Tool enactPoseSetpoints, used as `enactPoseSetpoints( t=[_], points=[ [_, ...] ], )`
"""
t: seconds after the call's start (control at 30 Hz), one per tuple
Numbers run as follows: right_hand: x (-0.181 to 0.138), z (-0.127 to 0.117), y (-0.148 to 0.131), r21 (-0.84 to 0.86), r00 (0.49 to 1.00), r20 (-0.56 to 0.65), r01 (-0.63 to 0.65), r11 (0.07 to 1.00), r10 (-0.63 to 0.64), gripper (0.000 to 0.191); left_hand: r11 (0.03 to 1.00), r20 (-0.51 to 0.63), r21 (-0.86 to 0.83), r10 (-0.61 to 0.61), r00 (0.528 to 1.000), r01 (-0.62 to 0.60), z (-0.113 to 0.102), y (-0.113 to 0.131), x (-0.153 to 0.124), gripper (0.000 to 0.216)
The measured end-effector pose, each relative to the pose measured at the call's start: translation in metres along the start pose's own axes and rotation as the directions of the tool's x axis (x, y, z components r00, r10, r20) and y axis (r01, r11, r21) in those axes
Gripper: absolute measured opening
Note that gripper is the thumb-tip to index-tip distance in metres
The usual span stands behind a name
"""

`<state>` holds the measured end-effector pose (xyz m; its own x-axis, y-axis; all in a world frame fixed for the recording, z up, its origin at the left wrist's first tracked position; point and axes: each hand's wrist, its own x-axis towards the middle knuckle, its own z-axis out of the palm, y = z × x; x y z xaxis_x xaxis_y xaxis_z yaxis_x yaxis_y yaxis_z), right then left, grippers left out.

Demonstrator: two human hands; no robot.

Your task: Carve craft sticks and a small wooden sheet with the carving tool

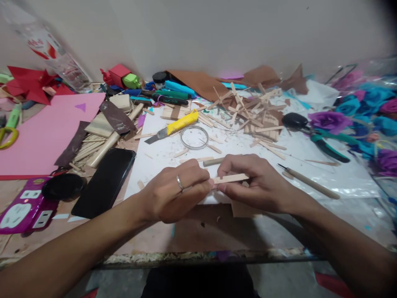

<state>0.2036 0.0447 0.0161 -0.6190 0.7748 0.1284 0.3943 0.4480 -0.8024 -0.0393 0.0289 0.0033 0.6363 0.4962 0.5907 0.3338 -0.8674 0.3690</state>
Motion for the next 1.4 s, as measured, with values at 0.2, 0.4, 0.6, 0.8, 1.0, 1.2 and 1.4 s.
enactPoseSetpoints(
  t=[0.2, 0.4, 0.6, 0.8, 1.0, 1.2, 1.4],
  points=[
    [0.001, 0.002, -0.002, 0.069, 1.0, -0.029, 0.013, 0.998, -0.011, 0.006, 0.997, -0.209, 0.007, 0.081, 0.975, -0.081, 0.017, -0.01, -0.004, 0.013],
    [0.0, 0.004, 0.001, 0.166, 0.999, 0.035, -0.022, 0.986, 0.016, 0.012, 0.945, -0.195, -0.256, -0.256, 0.947, 0.203, 0.029, -0.006, -0.003, 0.006],
    [0.001, 0.003, 0.003, 0.213, 0.998, 0.043, -0.057, 0.975, 0.049, 0.01, 0.918, -0.105, -0.273, -0.325, 0.94, 0.287, 0.026, -0.003, -0.001, 0.005],
    [0.001, 0.001, 0.0, 0.319, 0.989, 0.07, -0.149, 0.936, 0.133, 0.007, 0.888, -0.046, -0.304, -0.376, 0.926, 0.345, 0.028, -0.003, 0.0, 0.007],
    [0.001, 0.004, 0.0, 0.455, 0.961, 0.114, -0.275, 0.847, 0.251, 0.009, 0.824, 0.015, -0.377, -0.452, 0.892, 0.424, 0.033, -0.002, -0.001, 0.009],
    [0.004, 0.004, 0.003, 0.494, 0.947, 0.143, -0.321, 0.808, 0.289, 0.009, 0.763, 0.06, -0.435, -0.505, 0.861, 0.478, 0.034, -0.002, 0.0, 0.013],
    [0.006, 0.003, 0.003, 0.494, 0.948, 0.15, -0.319, 0.809, 0.282, 0.011, 0.725, 0.052, -0.466, -0.55, 0.834, 0.507, 0.036, -0.001, -0.002, 0.012]
  ],
)
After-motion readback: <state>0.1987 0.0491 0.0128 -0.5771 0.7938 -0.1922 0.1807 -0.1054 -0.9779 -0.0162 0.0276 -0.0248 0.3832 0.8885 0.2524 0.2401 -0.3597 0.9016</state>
